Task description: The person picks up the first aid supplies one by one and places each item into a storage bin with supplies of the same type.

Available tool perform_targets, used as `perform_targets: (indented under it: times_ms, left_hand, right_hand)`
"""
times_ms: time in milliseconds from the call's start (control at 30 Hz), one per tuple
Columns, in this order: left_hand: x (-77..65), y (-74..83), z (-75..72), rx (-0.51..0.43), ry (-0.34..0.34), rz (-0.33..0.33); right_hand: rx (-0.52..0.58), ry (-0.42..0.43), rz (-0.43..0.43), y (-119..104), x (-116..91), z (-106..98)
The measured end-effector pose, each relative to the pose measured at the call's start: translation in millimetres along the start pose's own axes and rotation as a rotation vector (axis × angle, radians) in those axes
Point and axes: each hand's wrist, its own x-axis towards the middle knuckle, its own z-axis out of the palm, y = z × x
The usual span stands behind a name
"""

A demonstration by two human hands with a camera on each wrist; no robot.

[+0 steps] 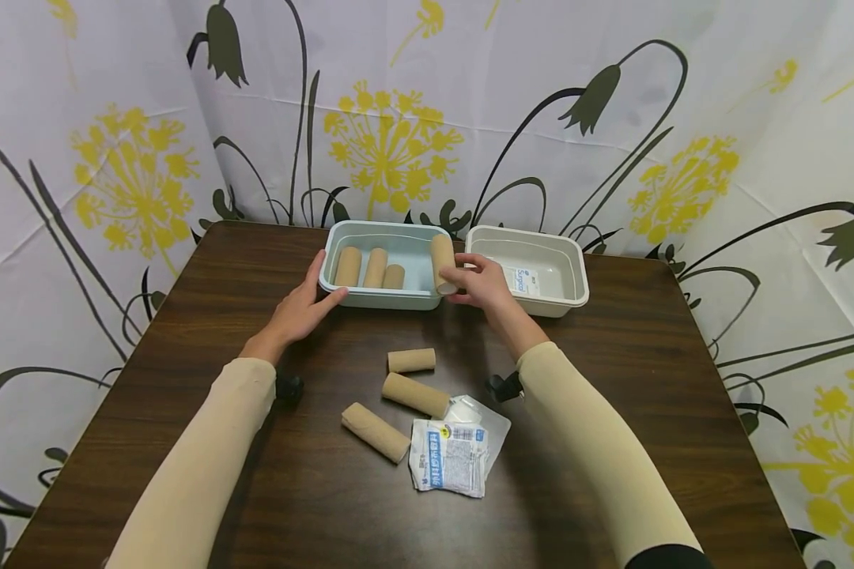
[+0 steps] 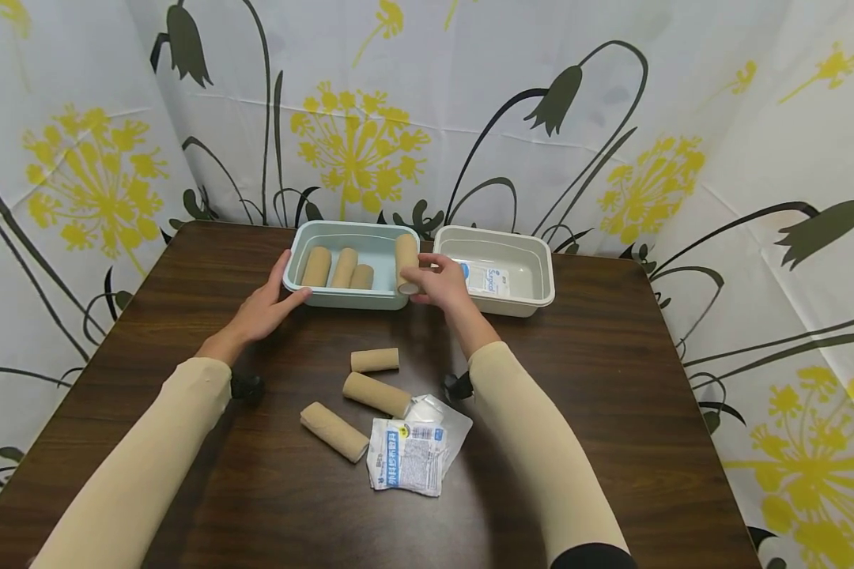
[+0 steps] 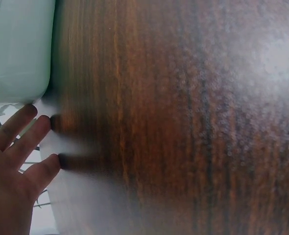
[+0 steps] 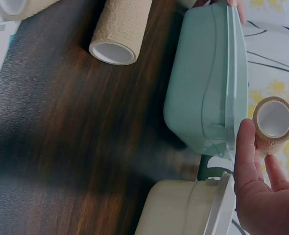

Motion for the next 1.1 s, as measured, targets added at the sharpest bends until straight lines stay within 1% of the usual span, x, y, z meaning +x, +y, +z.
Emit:
perform_targets:
  times_ms: [133, 300, 567, 667, 800, 900, 1100]
  left_hand:
    - [1.6, 0.6, 0.4, 0.003, -0.002, -0.005]
    - [1.9, 1.5, -0.3, -0.001, -0.003, -0.006]
    - [-0.9, 2.4, -1.7, 0.002, -0.007, -0.012]
    - [-1.5, 1.7, -1.7, 0.000, -0.007, -0.014]
    - [-1.5, 0.8, -1.1, 0.001, -0.003, -0.011]
    - [-1.3, 1.0, -0.8, 0.001, -0.001, -0.007]
    - [-1.1, 1.5, -0.7, -0.001, 0.000, -0.003]
  right_hand:
    - [0.031, 0.027, 0.008, -1, 6, 3]
    - [0.028, 0.051, 0.001, -2, 10, 7]
    - [0.016, 0.057, -0.046, -1, 13, 14]
    - [-0.009, 0.056, -0.052, 0, 12, 14]
    - [-0.059, 0.051, -0.040, 1, 9, 11]
    - [-0.076, 0.042, -0.034, 2, 5, 7]
    - [-0.095, -0.004, -0.058, 7, -6, -1]
